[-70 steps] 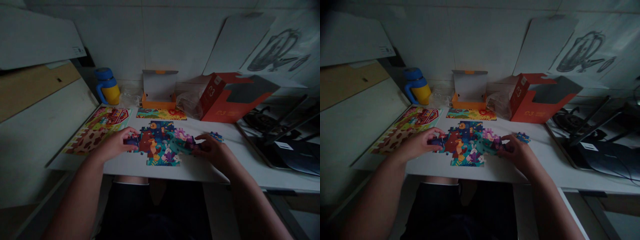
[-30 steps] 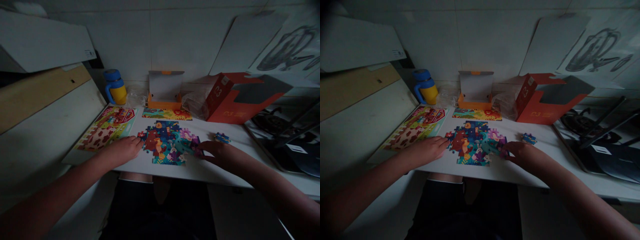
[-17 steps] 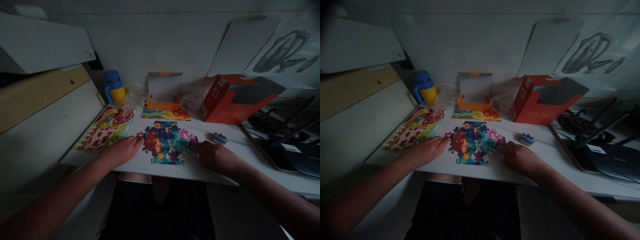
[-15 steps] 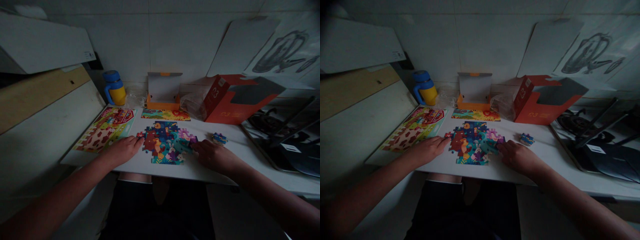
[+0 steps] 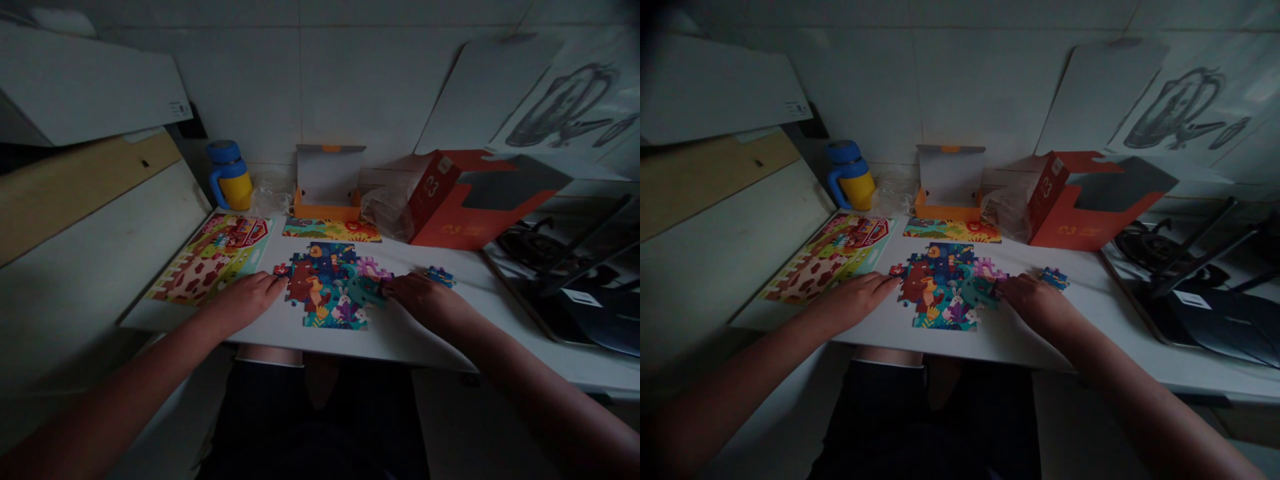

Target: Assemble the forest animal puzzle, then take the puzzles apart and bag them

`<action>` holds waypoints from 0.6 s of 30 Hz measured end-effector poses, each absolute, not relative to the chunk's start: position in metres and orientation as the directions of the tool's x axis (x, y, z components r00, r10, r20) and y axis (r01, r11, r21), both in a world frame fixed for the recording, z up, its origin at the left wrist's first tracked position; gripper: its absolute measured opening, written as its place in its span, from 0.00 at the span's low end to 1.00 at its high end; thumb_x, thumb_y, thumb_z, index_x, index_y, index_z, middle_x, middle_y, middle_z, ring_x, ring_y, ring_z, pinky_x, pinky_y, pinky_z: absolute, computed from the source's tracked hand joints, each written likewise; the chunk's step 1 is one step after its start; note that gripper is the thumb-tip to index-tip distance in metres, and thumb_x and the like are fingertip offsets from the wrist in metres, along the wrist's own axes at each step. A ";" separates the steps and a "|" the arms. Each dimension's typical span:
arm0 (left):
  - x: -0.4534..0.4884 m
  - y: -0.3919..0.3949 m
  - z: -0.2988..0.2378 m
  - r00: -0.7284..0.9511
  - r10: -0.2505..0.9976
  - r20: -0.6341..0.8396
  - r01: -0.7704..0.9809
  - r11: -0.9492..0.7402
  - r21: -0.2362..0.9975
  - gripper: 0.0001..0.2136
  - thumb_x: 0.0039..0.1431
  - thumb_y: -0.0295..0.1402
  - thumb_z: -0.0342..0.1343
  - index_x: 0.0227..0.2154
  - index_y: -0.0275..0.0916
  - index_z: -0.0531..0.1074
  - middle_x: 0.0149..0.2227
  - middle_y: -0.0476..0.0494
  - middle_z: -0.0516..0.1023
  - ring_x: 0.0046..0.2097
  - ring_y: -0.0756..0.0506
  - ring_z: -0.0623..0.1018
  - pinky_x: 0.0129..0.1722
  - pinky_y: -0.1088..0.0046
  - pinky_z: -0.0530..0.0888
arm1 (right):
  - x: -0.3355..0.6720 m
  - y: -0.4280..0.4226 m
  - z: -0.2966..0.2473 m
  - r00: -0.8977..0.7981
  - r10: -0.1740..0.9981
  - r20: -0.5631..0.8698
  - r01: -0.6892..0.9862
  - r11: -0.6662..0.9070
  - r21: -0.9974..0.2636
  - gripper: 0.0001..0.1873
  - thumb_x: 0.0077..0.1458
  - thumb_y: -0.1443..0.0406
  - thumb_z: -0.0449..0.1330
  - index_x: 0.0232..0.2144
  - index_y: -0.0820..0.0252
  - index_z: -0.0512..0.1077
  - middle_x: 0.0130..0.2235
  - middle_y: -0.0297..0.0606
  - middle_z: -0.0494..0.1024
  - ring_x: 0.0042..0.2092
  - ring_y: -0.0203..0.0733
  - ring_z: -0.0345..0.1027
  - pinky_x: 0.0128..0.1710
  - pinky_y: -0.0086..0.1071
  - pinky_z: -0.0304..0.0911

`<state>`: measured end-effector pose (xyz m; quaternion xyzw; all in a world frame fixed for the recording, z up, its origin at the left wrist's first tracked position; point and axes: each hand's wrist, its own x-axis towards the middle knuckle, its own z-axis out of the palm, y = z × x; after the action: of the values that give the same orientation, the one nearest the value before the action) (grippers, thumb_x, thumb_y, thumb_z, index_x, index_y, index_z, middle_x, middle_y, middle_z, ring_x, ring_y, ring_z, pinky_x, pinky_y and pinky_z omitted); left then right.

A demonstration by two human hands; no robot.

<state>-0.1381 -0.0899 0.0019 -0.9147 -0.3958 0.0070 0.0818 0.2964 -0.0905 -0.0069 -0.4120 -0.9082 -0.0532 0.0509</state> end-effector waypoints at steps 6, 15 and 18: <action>-0.134 -0.092 0.010 0.677 0.735 0.047 0.732 -0.664 -0.153 0.25 0.65 0.16 0.43 0.62 0.34 0.71 0.54 0.32 0.81 0.56 0.39 0.79 0.57 0.60 0.75 | 0.296 -0.083 0.004 -0.601 0.799 0.021 0.795 0.594 0.125 0.16 0.70 0.70 0.53 0.50 0.57 0.79 0.40 0.44 0.84 0.36 0.46 0.77 0.36 0.36 0.66; -0.144 -0.095 0.001 0.504 0.856 0.114 0.856 -0.513 0.064 0.25 0.72 0.25 0.45 0.68 0.44 0.66 0.49 0.36 0.83 0.48 0.39 0.84 0.47 0.61 0.80 | 0.297 -0.092 -0.006 -0.510 0.850 0.134 0.853 0.519 -0.045 0.17 0.72 0.65 0.50 0.51 0.59 0.79 0.45 0.46 0.86 0.38 0.48 0.81 0.38 0.38 0.71; -0.144 -0.102 -0.002 0.439 0.879 0.188 0.873 -0.467 0.145 0.18 0.73 0.27 0.47 0.61 0.41 0.71 0.51 0.35 0.83 0.50 0.39 0.84 0.49 0.59 0.81 | 0.295 -0.099 -0.011 -0.458 0.863 0.212 0.859 0.491 -0.146 0.17 0.73 0.62 0.51 0.48 0.58 0.79 0.45 0.46 0.86 0.41 0.49 0.82 0.41 0.39 0.74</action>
<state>-0.1441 -0.1022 -0.0023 -0.8480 -0.5163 -0.1190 -0.0130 0.2955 -0.0989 -0.0108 -0.5044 -0.8537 0.0090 0.1293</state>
